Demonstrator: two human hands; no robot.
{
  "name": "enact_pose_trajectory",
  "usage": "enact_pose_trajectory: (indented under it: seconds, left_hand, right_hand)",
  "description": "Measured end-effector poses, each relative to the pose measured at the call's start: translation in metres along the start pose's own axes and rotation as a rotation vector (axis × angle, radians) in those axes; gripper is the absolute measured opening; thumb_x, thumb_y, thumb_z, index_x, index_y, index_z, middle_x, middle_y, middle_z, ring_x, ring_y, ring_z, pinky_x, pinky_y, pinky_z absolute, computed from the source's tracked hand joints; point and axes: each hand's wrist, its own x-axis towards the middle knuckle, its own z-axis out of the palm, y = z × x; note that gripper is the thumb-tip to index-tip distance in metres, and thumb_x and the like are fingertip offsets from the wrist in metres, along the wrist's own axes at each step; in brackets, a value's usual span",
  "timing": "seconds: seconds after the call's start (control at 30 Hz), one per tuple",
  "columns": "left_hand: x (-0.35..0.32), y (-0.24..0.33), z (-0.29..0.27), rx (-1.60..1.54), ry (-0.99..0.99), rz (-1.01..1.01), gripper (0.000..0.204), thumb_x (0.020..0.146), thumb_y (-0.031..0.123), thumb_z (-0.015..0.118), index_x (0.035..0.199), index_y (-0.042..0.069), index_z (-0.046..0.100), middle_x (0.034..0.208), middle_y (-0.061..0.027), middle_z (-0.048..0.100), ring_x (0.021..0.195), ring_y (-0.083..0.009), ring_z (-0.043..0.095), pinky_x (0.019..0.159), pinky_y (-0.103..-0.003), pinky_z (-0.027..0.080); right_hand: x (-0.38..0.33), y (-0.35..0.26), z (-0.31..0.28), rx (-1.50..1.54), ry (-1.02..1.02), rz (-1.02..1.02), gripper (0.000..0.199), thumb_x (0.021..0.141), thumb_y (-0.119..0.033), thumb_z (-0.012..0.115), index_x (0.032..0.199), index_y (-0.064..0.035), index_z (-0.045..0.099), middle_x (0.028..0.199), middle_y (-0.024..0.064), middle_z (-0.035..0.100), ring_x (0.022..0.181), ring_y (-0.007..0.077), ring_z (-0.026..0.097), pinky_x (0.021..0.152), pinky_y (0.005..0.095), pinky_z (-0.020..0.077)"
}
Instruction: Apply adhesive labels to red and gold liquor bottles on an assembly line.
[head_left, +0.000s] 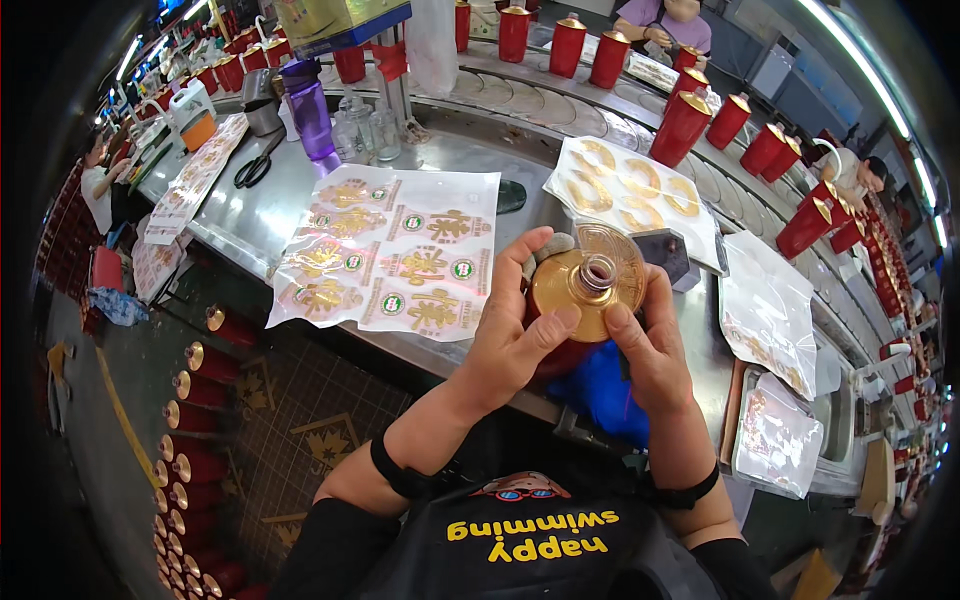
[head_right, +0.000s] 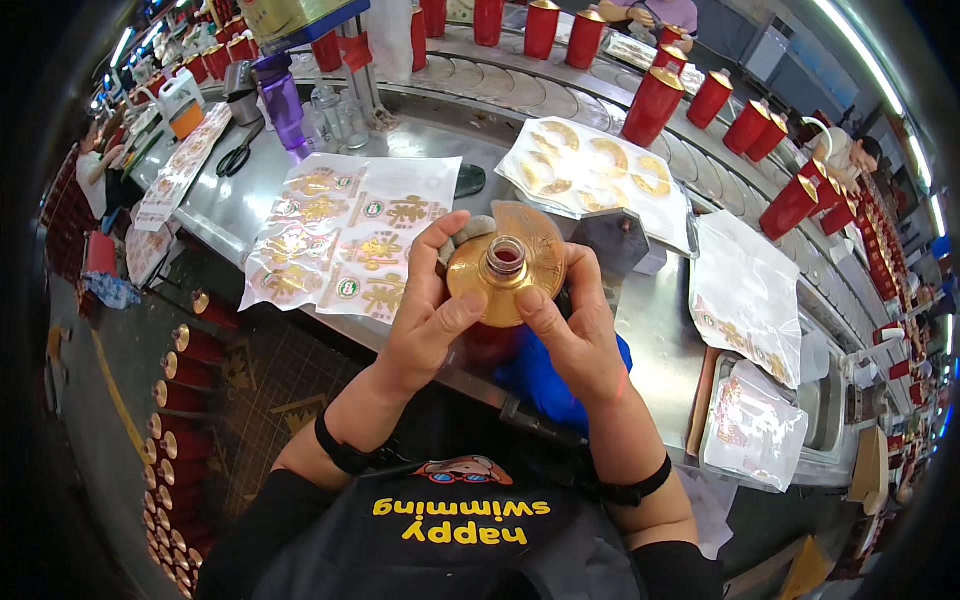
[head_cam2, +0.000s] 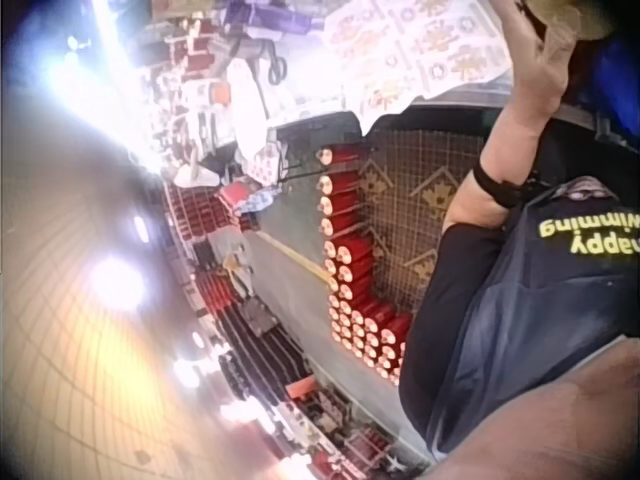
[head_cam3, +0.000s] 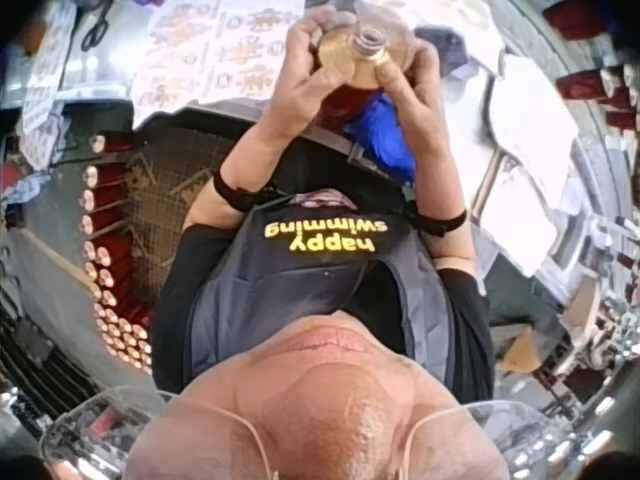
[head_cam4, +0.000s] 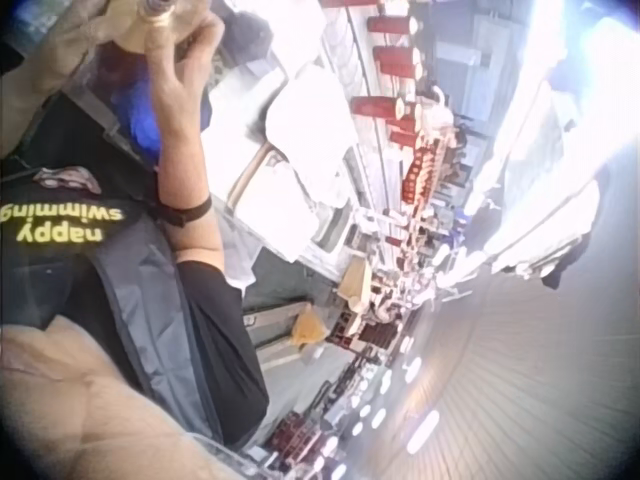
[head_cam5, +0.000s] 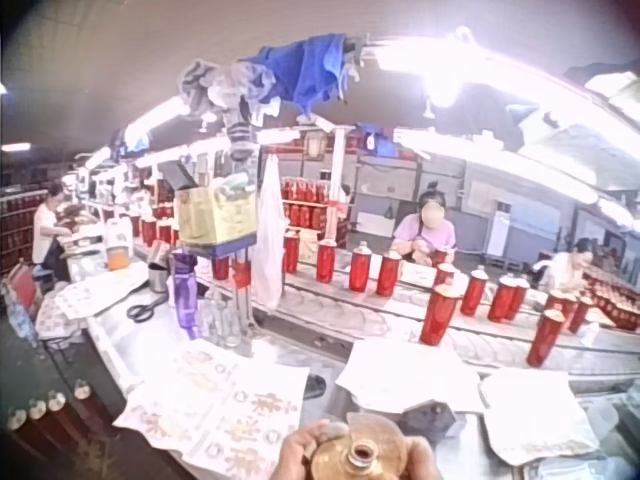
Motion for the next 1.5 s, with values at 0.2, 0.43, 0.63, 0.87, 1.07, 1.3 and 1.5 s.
enact_pose_trajectory:
  seconds: [0.2,0.43,0.63,0.87,1.07,1.3,1.5]
  left_hand:
    - [-0.001,0.001,0.0,0.061,-0.033,0.017,0.069,0.092,0.01,0.06,0.147,0.003,0.018,0.134,-0.0131,0.04,0.124,-0.0188,0.043,0.107,-0.032,0.033]
    - [0.004,0.008,0.0,-0.099,0.028,-0.084,0.057,0.096,0.014,0.053,0.144,0.004,0.023,0.13,-0.0106,0.043,0.121,-0.016,0.044,0.107,-0.031,0.033]
    - [0.007,0.008,0.001,-0.082,0.028,-0.09,0.05,0.097,0.014,0.052,0.141,0.004,0.029,0.128,-0.0086,0.045,0.12,-0.0145,0.044,0.106,-0.029,0.032]
    - [0.012,0.016,-0.005,-0.274,0.06,-0.231,0.047,0.096,0.012,0.052,0.139,0.004,0.033,0.127,-0.008,0.047,0.119,-0.0141,0.046,0.105,-0.029,0.035]
    - [0.018,0.017,0.001,-0.117,0.134,-0.272,0.04,0.095,0.012,0.049,0.133,0.003,0.039,0.123,-0.0123,0.054,0.114,-0.0165,0.054,0.1,-0.031,0.042]
    - [0.018,0.008,-0.006,-0.212,0.138,-0.308,0.04,0.096,0.011,0.048,0.134,0.003,0.038,0.118,-0.0118,0.057,0.114,-0.0166,0.054,0.1,-0.031,0.042]
    - [-0.013,-0.01,-0.008,1.026,0.1,0.719,0.03,0.095,0.026,0.06,0.118,0.007,0.057,0.111,-0.0134,0.06,0.123,-0.0368,0.048,0.113,-0.058,0.022]
  right_hand:
    - [0.0,0.001,-0.002,-0.028,-0.011,-0.018,0.042,0.093,-0.025,0.066,0.122,-0.0033,0.045,0.114,0.0055,0.053,0.111,0.0136,0.046,0.101,0.029,0.0347]
    - [0.001,0.005,-0.002,-0.006,-0.011,-0.024,0.041,0.094,-0.025,0.065,0.122,-0.003,0.045,0.114,0.0054,0.053,0.11,0.0131,0.046,0.1,0.0288,0.0355]
    - [0.001,0.003,-0.002,-0.007,-0.013,-0.031,0.041,0.094,-0.025,0.064,0.122,-0.0031,0.045,0.114,0.005,0.053,0.109,0.0125,0.046,0.099,0.0285,0.0356]
    - [0.001,0.001,-0.001,0.023,-0.014,-0.011,0.04,0.094,-0.025,0.065,0.121,-0.0034,0.045,0.114,0.0052,0.053,0.109,0.0124,0.046,0.1,0.0285,0.0349]
    - [0.001,0.003,-0.001,0.015,-0.008,-0.018,0.04,0.094,-0.025,0.065,0.121,-0.0034,0.045,0.114,0.0051,0.054,0.108,0.0121,0.046,0.099,0.0283,0.0354]
    - [0.002,0.002,-0.001,0.029,-0.014,-0.009,0.039,0.094,-0.025,0.064,0.12,-0.0035,0.046,0.113,0.0047,0.054,0.107,0.0118,0.046,0.098,0.0278,0.0357]
    - [0.002,0.004,-0.003,0.011,-0.017,-0.024,0.039,0.094,-0.025,0.065,0.12,-0.0033,0.045,0.112,0.0044,0.054,0.106,0.0116,0.046,0.097,0.0276,0.0362]
